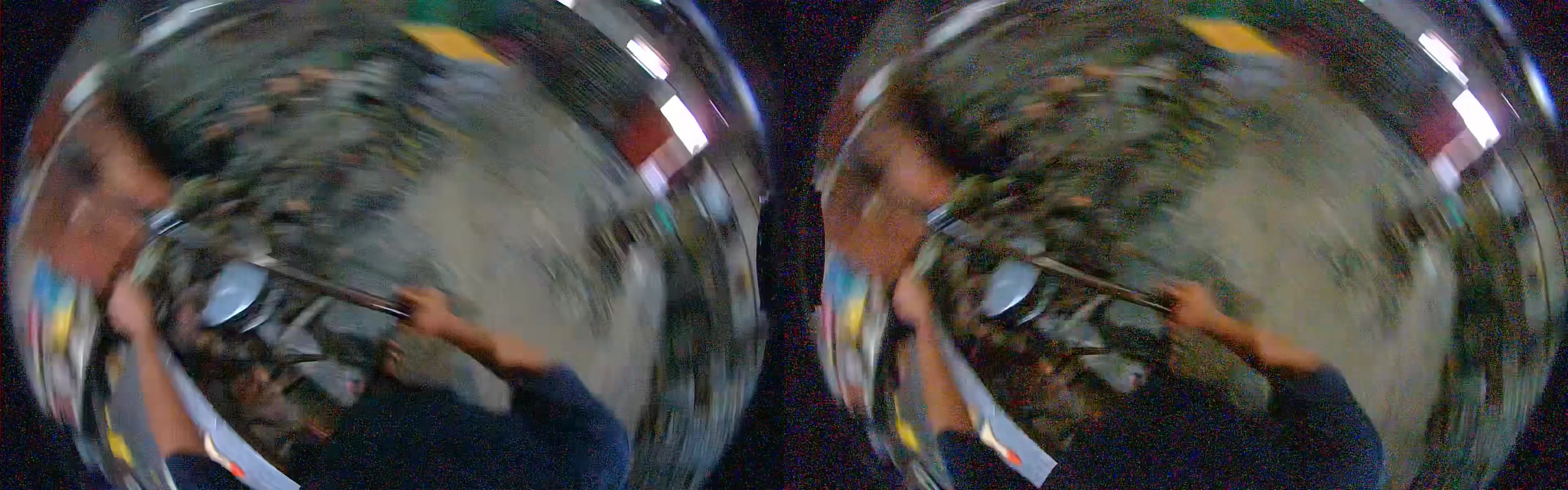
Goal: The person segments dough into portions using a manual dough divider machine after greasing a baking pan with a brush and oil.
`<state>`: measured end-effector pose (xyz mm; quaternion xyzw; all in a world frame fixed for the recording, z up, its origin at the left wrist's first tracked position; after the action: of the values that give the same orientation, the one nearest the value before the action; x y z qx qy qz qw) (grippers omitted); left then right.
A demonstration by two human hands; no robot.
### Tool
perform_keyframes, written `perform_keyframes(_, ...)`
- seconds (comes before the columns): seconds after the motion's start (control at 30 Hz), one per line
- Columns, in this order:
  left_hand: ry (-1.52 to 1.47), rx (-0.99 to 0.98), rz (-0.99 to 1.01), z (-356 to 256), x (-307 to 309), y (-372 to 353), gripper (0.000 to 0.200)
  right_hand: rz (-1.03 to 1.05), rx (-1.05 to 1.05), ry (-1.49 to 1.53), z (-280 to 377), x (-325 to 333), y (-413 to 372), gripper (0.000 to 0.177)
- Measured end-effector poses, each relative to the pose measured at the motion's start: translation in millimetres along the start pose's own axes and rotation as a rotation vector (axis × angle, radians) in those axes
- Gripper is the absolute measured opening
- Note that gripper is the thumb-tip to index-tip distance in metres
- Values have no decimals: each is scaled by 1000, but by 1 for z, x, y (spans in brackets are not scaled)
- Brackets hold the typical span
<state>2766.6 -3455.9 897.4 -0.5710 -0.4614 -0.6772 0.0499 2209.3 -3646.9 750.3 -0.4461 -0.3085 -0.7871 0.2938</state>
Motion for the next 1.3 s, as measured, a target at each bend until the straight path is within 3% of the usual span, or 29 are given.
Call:
perform_keyframes(0.07, 250, 80, 140, 16, -28, 15, 26, 3, -179, -3, -2, 19, -27, 49)
perform_keyframes(0.1, 83, 265, -12, 32, -44, 14, 26, -116, -147, -79, 3, 22, -27, 48)
perform_keyframes(0.13, 289, 33, -73, 45, -57, 11, 36, -228, -62, -132, 19, 17, -14, 47)
perform_keyframes(0.2, 52, 161, -13, 29, -31, 6, 38, -367, -188, -230, 11, -8, -30, 54)
perform_keyframes(0.23, 73, 146, -61, 24, -29, 2, 30, -218, -351, -198, 21, 2, -25, 54)
perform_keyframes(0.27, 150, 160, 52, 8, -17, 3, 28, -59, -518, -177, 31, 18, -24, 55)
perform_keyframes(0.33, 204, 38, 98, -11, 0, 4, 33, 274, -618, -255, 20, 2, -26, 54)
perform_keyframes(0.37, 32, 319, 153, -19, 17, 2, 45, 303, -581, -144, 27, 21, -23, 53)
perform_keyframes(0.4, -54, 300, 132, -21, 19, -3, 53, 332, -544, -35, 32, 46, -21, 52)
perform_keyframes(0.47, -242, 197, -67, -44, 49, -10, 47, 291, -371, 25, 45, 89, -14, 51)
perform_keyframes(0.53, -546, -72, -313, -81, 94, -7, 32, 145, -215, 528, 95, 172, 6, 43)
perform_keyframes(0.57, -617, -167, -417, -107, 123, -3, 24, 58, -81, 159, 141, 231, 28, 37)
perform_keyframes(0.6, -778, -247, -399, -137, 158, -1, 18, 11, -181, 462, 158, 257, 43, 36)
perform_keyframes(0.7, -912, -735, -440, -224, 238, 15, 34, -163, -20, 546, 220, 327, 97, 33)
perform_keyframes(0.77, -917, -870, -456, -272, 270, 26, 51, -262, 28, 704, 244, 349, 145, 34)
perform_keyframes(0.8, -934, -747, -420, -291, 272, 41, 52, -270, 6, 705, 256, 361, 165, 39)
perform_keyframes(0.83, -949, -628, -382, -297, 270, 60, 53, -175, 183, 889, 267, 364, 191, 42)
perform_keyframes(0.9, -712, -510, -511, -285, 268, 116, 54, -142, 386, 920, 294, 373, 237, 40)
perform_keyframes(0.93, -836, -557, -840, -273, 265, 137, 33, -87, 413, 974, 303, 377, 256, 38)
perform_keyframes(0.97, -806, -536, -819, -258, 271, 155, 45, 11, 527, 1042, 313, 374, 268, 38)
perform_keyframes(1.0, -916, -503, -862, -241, 282, 173, 36, 124, 634, 1110, 323, 372, 279, 38)
perform_keyframes(1.03, -789, -426, -920, -220, 283, 200, 34, -65, 706, 927, 316, 356, 302, 44)
perform_keyframes(1.07, -601, -128, -1058, -197, 278, 221, 33, -268, 741, 738, 307, 340, 325, 50)
perform_keyframes(1.1, -690, -148, -971, -170, 276, 245, 33, -312, 744, 662, 294, 326, 341, 45)
perform_keyframes(1.13, -779, 18, -891, -148, 265, 260, 33, -210, 748, 721, 265, 302, 344, 41)
perform_keyframes(1.17, -637, 81, -959, -116, 250, 291, 32, -131, 733, 796, 239, 275, 350, 37)
perform_keyframes(1.2, -651, 286, -959, -86, 233, 315, 31, -83, 700, 915, 212, 243, 357, 33)
perform_keyframes(1.27, -516, 281, -1093, -73, 225, 326, 29, -100, 594, 1144, 163, 179, 373, 25)
perform_keyframes(1.3, -484, 288, -1105, -83, 229, 325, 28, -73, 427, 1274, 141, 141, 388, 18)
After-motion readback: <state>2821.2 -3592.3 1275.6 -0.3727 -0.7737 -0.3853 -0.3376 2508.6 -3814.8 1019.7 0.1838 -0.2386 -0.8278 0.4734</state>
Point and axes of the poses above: each hand's wrist, its own y-axis towards the middle knuckle, its own x-axis out of the back of the hand, z = x × y, the point moved 5 cm from there along y, towards the middle knuckle, and after that the axes turned 6 degrees about -y, right-handed, at the moved point
